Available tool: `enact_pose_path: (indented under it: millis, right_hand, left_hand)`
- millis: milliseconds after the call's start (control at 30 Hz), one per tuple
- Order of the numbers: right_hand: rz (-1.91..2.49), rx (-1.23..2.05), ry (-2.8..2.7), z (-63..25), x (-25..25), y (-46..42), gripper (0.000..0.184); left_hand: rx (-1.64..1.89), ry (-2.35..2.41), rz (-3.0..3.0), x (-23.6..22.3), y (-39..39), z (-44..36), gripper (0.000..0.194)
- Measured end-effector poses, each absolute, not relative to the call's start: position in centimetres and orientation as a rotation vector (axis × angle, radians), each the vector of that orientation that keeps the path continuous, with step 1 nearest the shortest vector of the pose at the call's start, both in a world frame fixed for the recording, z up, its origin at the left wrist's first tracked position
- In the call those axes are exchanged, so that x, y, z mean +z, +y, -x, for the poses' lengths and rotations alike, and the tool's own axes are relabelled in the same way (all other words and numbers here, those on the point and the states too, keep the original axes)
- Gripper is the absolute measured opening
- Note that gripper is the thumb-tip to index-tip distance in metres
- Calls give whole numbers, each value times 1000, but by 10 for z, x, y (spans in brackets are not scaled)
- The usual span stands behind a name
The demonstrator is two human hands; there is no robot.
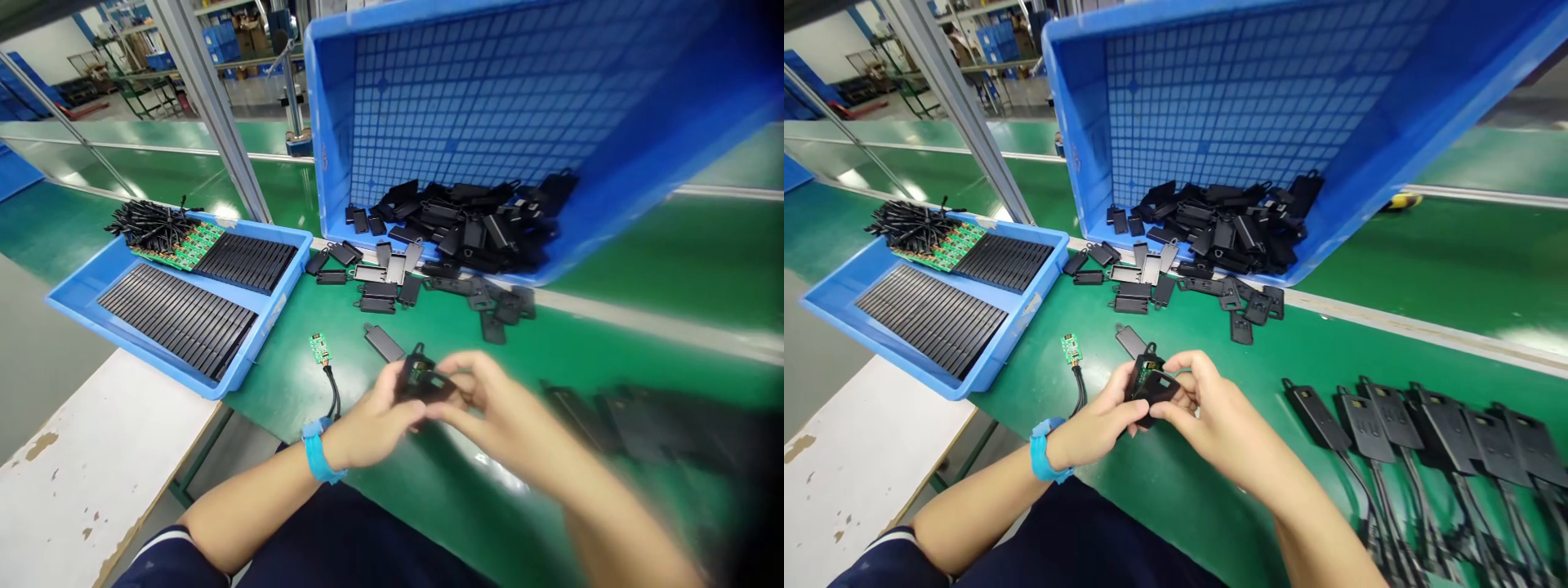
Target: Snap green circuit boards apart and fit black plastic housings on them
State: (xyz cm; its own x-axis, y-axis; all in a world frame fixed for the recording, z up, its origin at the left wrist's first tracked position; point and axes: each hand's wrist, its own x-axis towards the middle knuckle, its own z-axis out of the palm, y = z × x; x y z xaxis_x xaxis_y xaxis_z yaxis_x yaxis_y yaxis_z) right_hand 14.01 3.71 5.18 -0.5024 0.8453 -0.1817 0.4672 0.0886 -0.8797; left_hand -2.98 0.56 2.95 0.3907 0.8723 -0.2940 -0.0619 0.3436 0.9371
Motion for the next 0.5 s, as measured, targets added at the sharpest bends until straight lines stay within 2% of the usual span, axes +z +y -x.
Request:
enact_pose_path:
  millis: [167, 333, 400, 500]
  right_hand:
    - [1374, 1329, -1902, -135, 56, 38, 45]
    - [1418, 1421, -1703, -137, 55, 38, 53]
    - [1375, 1493, -1606, -138, 54, 40, 49]
    - [1274, 1549, -1534, -135, 49, 39, 33]
  left_hand:
    - [758, 975, -1154, 35, 2, 27, 44]
    - [785, 1009, -1246, 33, 1, 26, 42]
    - [828, 1012, -1258, 30, 2, 25, 43]
    - [862, 1005, -1247, 22, 0, 22, 51]
